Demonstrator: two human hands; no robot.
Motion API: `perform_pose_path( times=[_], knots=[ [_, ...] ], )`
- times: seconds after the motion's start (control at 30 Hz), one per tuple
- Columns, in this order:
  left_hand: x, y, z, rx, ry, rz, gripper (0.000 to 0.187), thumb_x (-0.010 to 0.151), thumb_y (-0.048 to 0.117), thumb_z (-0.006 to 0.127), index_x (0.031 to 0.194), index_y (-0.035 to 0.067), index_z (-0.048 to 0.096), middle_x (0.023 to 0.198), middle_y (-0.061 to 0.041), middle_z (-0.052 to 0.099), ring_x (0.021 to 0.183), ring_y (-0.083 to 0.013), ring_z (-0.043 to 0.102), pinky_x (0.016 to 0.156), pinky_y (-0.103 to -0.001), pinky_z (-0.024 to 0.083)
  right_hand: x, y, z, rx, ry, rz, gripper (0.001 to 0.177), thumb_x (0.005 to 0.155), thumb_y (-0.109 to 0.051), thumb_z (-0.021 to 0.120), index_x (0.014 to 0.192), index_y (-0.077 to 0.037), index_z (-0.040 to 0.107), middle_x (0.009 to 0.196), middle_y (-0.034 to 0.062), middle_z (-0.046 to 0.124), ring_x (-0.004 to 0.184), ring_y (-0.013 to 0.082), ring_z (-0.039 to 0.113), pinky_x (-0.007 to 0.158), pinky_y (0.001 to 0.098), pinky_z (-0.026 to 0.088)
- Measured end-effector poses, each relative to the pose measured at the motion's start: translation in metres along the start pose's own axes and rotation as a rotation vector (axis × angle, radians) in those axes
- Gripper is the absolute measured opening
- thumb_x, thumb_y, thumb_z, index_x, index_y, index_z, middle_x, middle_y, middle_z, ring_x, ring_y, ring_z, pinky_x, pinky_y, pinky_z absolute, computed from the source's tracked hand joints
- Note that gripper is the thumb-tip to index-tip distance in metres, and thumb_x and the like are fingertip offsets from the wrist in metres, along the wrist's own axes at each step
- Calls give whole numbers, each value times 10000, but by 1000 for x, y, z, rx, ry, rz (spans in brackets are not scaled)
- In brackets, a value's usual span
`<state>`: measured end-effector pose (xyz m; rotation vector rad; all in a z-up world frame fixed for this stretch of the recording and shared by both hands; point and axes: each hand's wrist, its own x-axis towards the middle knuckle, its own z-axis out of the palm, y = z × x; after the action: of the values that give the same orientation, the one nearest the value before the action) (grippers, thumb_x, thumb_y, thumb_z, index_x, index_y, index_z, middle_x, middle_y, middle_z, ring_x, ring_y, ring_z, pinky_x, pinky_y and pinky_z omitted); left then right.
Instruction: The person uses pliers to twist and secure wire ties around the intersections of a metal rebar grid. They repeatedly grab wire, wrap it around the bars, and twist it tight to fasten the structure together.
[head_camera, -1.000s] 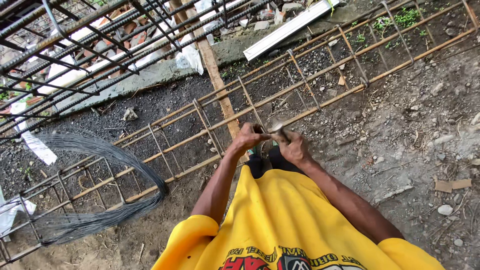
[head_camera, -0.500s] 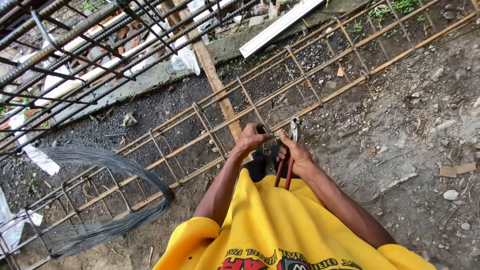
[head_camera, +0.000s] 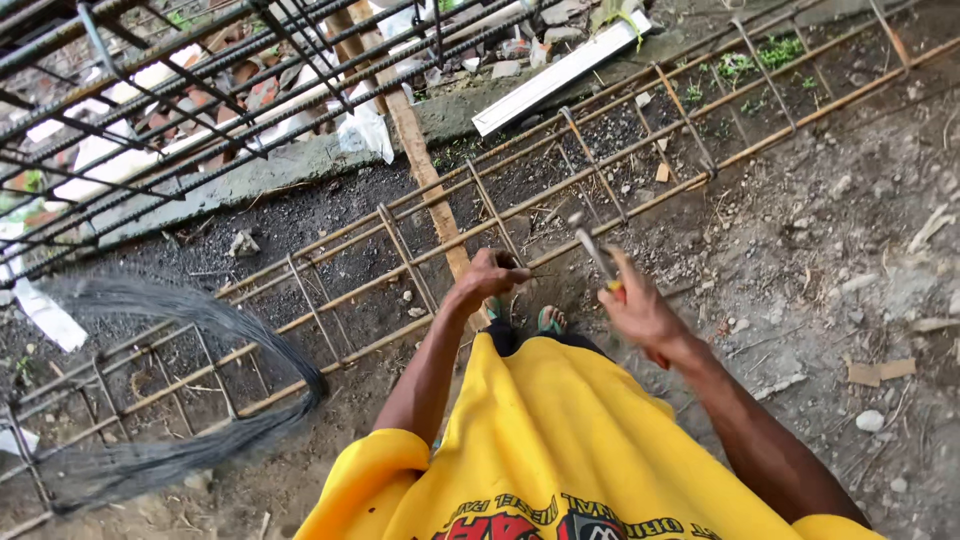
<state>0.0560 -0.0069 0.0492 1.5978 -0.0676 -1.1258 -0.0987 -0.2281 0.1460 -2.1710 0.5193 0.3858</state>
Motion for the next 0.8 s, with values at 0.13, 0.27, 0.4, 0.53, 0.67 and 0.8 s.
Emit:
perform_pose_path(
  times=[0.13,0.27,0.4,0.53,0.67,0.8],
  knots=[
    [-17,16,-4,-29,-39,1,160,840,127,738,796,-6,661,665,-83,612,567,-123,575,478,-188,417,8,69,7,-278,-79,-114,463,896,-91,622,1342,-127,502,902,178,655,631,295,714,587,418,629],
    [-2,-5,-1,-45,-41,50,170,830,132,777,799,-3,679,652,-93,624,555,-140,592,465,-212,443,1,57,-3,-722,-44,-350,381,824,-127,561,1184,-220,644,1111,91,627,800,275,706,765,421,570],
    [4,-12,-5,-2,-68,13,172,899,184,750,858,30,685,737,-111,677,601,-163,627,490,-216,478,-1,24,-10,-925,-81,-469,467,780,-61,487,1192,-197,662,1111,115,566,962,268,626,904,450,480],
    [8,-21,-2,8,0,44,202,854,190,798,816,27,684,694,-83,658,581,-132,620,480,-214,466,0,7,-5,-981,-84,-481,524,756,-51,522,1244,-204,637,1159,120,568,1008,267,598,936,489,445],
    [9,-21,-1,40,-14,19,186,858,213,789,791,64,700,686,-71,673,570,-132,618,495,-213,450,2,2,2,-1143,-111,-445,531,761,-155,672,1290,-151,620,1272,158,529,1132,313,572,1088,593,325],
    [1,-16,1,40,0,-11,192,860,227,796,807,67,704,706,-85,684,585,-144,626,509,-226,460,-2,-8,-1,-1208,-90,-496,538,750,-216,687,1278,-129,632,1289,180,535,1118,324,563,1050,591,320]
  ],
)
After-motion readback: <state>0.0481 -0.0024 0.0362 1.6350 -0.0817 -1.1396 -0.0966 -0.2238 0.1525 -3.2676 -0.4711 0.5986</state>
